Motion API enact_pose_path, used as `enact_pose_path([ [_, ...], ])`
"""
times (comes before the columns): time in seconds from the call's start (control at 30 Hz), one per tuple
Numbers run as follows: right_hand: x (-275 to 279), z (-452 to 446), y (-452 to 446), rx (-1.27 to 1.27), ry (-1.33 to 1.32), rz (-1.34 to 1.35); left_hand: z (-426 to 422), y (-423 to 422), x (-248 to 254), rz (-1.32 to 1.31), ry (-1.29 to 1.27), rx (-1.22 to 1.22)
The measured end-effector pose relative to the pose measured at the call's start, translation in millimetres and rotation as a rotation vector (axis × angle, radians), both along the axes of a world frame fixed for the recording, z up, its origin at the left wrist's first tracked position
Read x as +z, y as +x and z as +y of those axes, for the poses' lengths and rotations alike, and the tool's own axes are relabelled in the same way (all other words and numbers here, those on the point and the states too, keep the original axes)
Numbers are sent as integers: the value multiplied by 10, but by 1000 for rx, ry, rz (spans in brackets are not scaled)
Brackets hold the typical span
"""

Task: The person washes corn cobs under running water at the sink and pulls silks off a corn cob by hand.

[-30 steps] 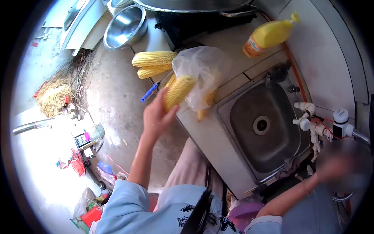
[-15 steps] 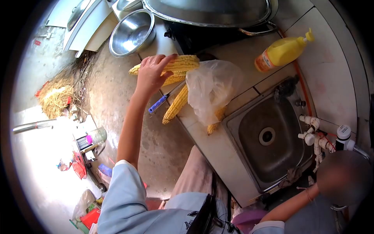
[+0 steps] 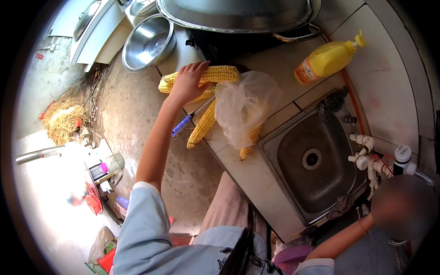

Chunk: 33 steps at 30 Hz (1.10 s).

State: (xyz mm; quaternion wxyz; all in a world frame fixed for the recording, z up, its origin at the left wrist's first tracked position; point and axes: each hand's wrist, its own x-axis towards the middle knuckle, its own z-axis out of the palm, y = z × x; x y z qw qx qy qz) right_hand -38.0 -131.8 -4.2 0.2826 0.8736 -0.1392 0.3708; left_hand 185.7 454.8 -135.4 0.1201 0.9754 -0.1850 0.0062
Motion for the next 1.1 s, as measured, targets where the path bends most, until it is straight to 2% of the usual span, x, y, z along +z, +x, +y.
enact_pose_path([
  [0.1,27,43,19,-49,-49,22,22,27,40,36,-4,-35],
  [0.17,59,59,45,-131,-144,64,-5,17,174,-69,-4,-64],
  [0.23,72,99,105,-114,-136,16,-77,-98,399,-234,-188,-16],
  [0.3,104,132,176,-64,-83,-67,-267,-388,628,-307,-326,102],
  [0.37,135,217,278,30,13,-213,-555,-790,643,-333,-528,178],
  [0.43,110,430,364,131,74,-342,-838,-1153,566,-256,-486,98],
  [0.53,-154,905,335,-4,-95,-234,-1129,-1668,267,4,-536,364],
  [0.6,-647,1107,203,304,876,-269,-1169,-1923,-22,170,-532,550],
  [0.67,-821,1598,212,257,1158,78,-1274,-2057,-97,222,-563,576],
  [0.7,-1015,1791,202,323,1237,160,-1306,-2106,-133,268,-591,607],
  [0.73,-1036,2095,199,278,1393,274,-1282,-2125,-197,363,-631,583],
  [0.77,-1206,2285,145,315,1394,436,-1293,-2086,-196,366,-629,582],
  [0.83,-1413,2779,103,350,1655,595,-1308,-1938,-196,387,-753,560],
  [0.9,-1625,3185,117,392,1515,772,-1250,-1779,-257,351,-754,551],
  [1.0,-1673,3622,309,306,1500,789,-1156,-1653,-326,305,-775,548],
  [1.07,-1826,3744,395,382,1337,779,-1093,-1608,-367,338,-787,567],
  [1.1,-1879,3741,433,380,1337,776,-1087,-1598,-386,338,-787,564],
])
